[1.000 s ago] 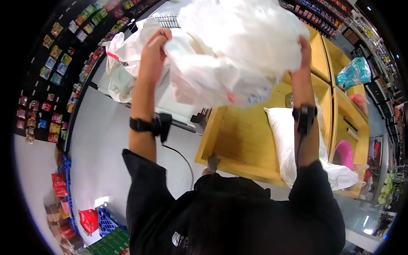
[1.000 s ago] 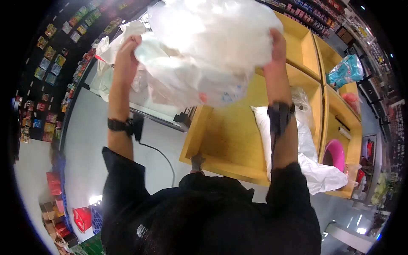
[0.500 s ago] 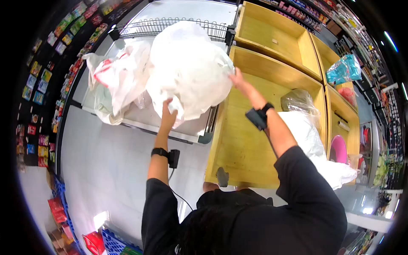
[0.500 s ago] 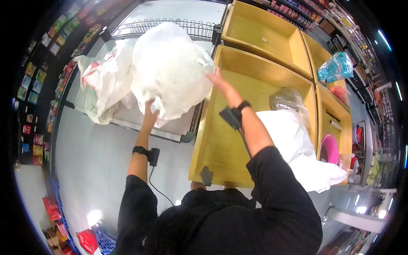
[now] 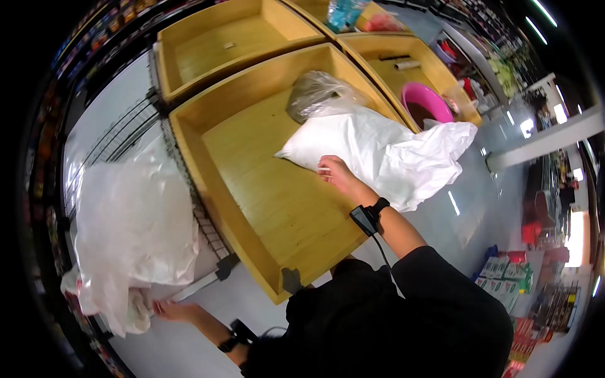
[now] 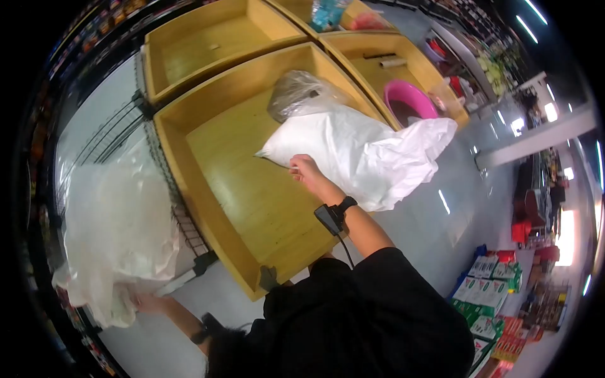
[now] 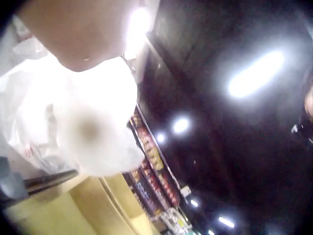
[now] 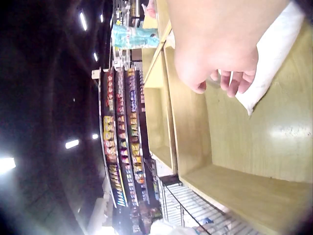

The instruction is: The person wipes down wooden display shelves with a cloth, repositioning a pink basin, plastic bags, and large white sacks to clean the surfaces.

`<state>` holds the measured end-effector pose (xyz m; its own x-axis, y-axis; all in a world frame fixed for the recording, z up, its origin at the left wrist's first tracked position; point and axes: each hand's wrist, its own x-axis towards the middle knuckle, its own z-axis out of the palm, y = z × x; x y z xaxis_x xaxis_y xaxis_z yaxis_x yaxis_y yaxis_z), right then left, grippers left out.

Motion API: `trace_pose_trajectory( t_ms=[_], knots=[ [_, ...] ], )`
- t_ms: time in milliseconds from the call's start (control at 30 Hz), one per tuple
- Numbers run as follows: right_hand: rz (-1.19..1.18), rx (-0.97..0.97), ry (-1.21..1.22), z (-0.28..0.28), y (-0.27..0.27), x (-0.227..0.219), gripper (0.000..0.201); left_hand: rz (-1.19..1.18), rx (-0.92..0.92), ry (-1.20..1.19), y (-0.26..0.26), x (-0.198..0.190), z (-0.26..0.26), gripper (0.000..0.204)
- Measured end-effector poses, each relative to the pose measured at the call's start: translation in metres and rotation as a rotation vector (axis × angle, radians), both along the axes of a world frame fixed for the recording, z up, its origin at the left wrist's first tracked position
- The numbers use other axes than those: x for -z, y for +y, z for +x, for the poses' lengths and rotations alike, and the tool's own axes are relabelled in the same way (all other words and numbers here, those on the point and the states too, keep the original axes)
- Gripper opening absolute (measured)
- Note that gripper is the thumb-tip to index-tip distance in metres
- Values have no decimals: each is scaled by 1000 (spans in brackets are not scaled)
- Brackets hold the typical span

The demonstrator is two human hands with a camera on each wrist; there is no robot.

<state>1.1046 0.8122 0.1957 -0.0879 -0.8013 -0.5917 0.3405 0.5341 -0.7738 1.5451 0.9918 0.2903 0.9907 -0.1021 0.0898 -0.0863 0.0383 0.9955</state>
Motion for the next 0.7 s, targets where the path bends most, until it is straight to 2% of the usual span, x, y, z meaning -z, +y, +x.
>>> trace_pose_trajectory(
  t_ms=[33,67,100,133,167,200,267,300,367,400,467,500,567,600,667,700],
  knots=[
    [1,73,89,-13,-7,0,19,-3,13,-3,-11,10,-19,40],
    [2,79,82,-26,-18,8,19,98,240,-115,-20,28,-37,37],
    [8,222,135,-36,-34,21,21,201,459,-229,-27,36,-53,35],
    [16,363,184,-49,-53,38,24,165,593,-52,-47,32,-90,31],
    [32,481,219,-62,-73,59,35,91,731,82,-61,48,-113,29],
    [79,557,332,-75,-93,66,49,123,899,85,-74,57,-135,28],
    [135,548,579,-103,-133,78,63,151,970,139,-97,59,-191,26],
    [144,559,569,-115,-148,79,63,209,994,158,-102,61,-216,24],
    [-160,424,721,-140,-177,74,75,271,1058,265,-107,79,-252,28],
    [-245,387,848,-155,-194,91,74,272,1079,272,-110,90,-267,28],
    [-467,142,1148,-188,-216,109,63,457,1100,429,-102,104,-290,28],
    [-459,117,1142,-203,-229,116,63,471,1079,439,-99,109,-299,28],
    [-365,-254,1236,-230,-247,128,54,454,1097,557,-93,109,-313,21],
    [-361,-267,1214,-236,-250,135,54,473,1079,550,-95,106,-317,21],
    [-489,-434,1386,-241,-260,133,49,638,1109,581,-112,99,-326,12],
    [-413,-506,1354,-241,-263,128,53,644,1103,575,-123,100,-329,12]
  ],
)
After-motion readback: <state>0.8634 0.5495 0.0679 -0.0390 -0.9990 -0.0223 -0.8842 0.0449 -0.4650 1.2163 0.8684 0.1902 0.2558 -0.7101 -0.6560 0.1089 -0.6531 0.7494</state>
